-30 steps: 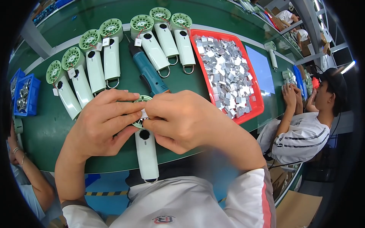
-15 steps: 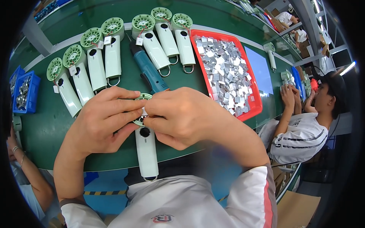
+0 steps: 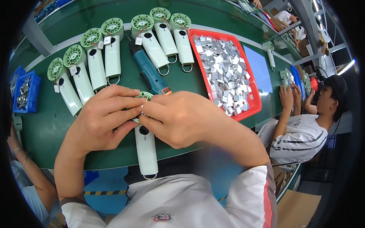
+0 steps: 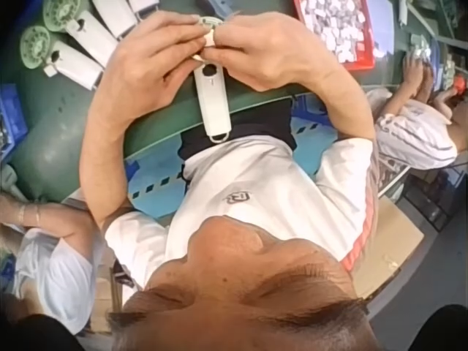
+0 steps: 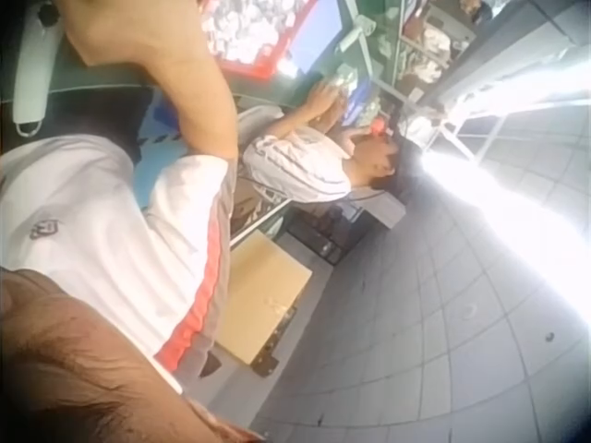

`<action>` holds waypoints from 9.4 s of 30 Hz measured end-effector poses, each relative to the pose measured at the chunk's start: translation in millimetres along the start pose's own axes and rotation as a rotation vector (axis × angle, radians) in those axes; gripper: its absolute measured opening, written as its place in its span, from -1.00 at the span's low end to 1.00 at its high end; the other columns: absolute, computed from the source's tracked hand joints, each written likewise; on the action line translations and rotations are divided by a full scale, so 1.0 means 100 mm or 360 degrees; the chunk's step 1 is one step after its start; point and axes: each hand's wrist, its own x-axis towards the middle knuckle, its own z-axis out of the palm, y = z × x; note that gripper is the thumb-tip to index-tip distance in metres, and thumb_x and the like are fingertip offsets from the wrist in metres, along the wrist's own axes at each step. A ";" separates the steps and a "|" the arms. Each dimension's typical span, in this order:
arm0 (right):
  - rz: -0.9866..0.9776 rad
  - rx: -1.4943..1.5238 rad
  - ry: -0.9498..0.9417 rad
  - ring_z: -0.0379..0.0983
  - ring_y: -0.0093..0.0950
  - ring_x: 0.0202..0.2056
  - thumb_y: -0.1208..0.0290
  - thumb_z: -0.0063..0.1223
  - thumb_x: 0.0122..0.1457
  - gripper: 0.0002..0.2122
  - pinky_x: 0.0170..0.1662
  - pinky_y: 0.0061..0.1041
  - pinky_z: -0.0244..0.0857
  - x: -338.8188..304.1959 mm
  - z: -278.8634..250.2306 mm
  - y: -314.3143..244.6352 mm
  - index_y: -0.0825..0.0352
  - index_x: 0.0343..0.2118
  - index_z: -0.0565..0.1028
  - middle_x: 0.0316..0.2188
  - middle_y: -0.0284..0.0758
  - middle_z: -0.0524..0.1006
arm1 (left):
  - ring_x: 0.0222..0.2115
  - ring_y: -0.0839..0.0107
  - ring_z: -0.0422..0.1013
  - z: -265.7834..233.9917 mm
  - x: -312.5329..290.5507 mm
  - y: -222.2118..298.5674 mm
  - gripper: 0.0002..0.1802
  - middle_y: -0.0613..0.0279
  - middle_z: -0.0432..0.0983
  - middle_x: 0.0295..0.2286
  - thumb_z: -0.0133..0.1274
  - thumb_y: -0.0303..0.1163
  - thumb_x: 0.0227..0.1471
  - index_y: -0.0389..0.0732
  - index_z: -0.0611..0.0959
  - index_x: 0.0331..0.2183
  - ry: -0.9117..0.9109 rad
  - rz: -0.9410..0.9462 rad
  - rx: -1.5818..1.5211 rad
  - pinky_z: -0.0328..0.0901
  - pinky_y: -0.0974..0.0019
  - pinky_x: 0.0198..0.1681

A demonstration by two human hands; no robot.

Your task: The person assembles handheld fans by hand, applying internal metal components and stickers to plastic casings.

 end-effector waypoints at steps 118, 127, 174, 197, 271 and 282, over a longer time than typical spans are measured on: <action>0.1046 0.0622 0.0613 0.58 -0.37 -0.45 0.44 0.52 0.13 -0.84 -0.36 -0.42 0.43 -0.15 0.28 -0.05 0.28 -0.23 0.82 -0.50 -0.28 0.60 | -0.10 -0.08 0.62 0.01 0.06 -0.01 -0.54 0.02 0.73 -0.14 0.50 -0.56 -0.20 -0.36 0.80 -0.16 -0.0037 0.0057 0.0018 0.55 0.02 -0.05; 0.1118 0.0700 0.0648 0.57 -0.28 -0.45 0.34 0.48 0.15 -0.87 -0.34 -0.29 0.44 -0.21 0.38 -0.05 0.22 -0.27 0.83 -0.53 -0.25 0.58 | -0.12 -0.09 0.60 0.04 0.06 0.07 -0.52 0.03 0.72 -0.15 0.52 -0.52 -0.21 -0.34 0.80 -0.15 -0.0073 0.0063 0.0156 0.54 0.02 -0.08; 0.0878 -0.0474 0.0927 0.65 -0.38 -0.42 0.60 0.45 0.06 -0.84 -0.46 -0.46 0.46 -2.03 -0.12 -1.08 0.40 -0.28 0.70 -0.26 -0.19 0.72 | -0.06 -0.15 0.58 -0.06 0.03 0.11 -0.55 -0.02 0.73 -0.10 0.46 -0.53 -0.16 -0.38 0.76 -0.14 -0.0262 -0.0011 0.0332 0.49 -0.04 0.04; 0.1733 -0.1294 0.0514 0.65 -0.12 0.01 0.54 0.30 0.27 -0.76 0.15 -0.14 0.49 -3.44 -0.29 -0.45 0.42 -0.01 0.66 -0.07 -0.14 0.70 | -0.04 -0.16 0.57 -0.08 0.04 0.07 -0.54 -0.04 0.72 -0.09 0.46 -0.51 -0.15 -0.39 0.76 -0.14 -0.0308 -0.0044 0.0301 0.46 -0.07 0.08; 0.1419 -0.0599 0.0127 0.65 -0.32 -0.17 0.50 0.52 0.08 -0.86 -0.06 -0.32 0.54 -3.97 -1.07 -0.26 0.31 -0.29 0.76 -0.26 -0.34 0.70 | 0.00 -0.17 0.55 -0.12 0.03 0.06 -0.53 -0.05 0.71 -0.06 0.42 -0.53 -0.10 -0.41 0.75 -0.08 -0.0350 -0.0037 0.0293 0.44 -0.07 0.12; 0.1485 -0.0579 0.0018 0.64 -0.32 -0.15 0.50 0.45 0.16 -0.92 -0.04 -0.34 0.55 -3.88 -1.13 -0.27 0.30 -0.30 0.76 -0.27 -0.34 0.68 | 0.01 -0.17 0.55 -0.12 0.03 0.06 -0.53 -0.05 0.71 -0.05 0.41 -0.54 -0.10 -0.40 0.75 -0.07 -0.0354 -0.0042 0.0289 0.44 -0.08 0.13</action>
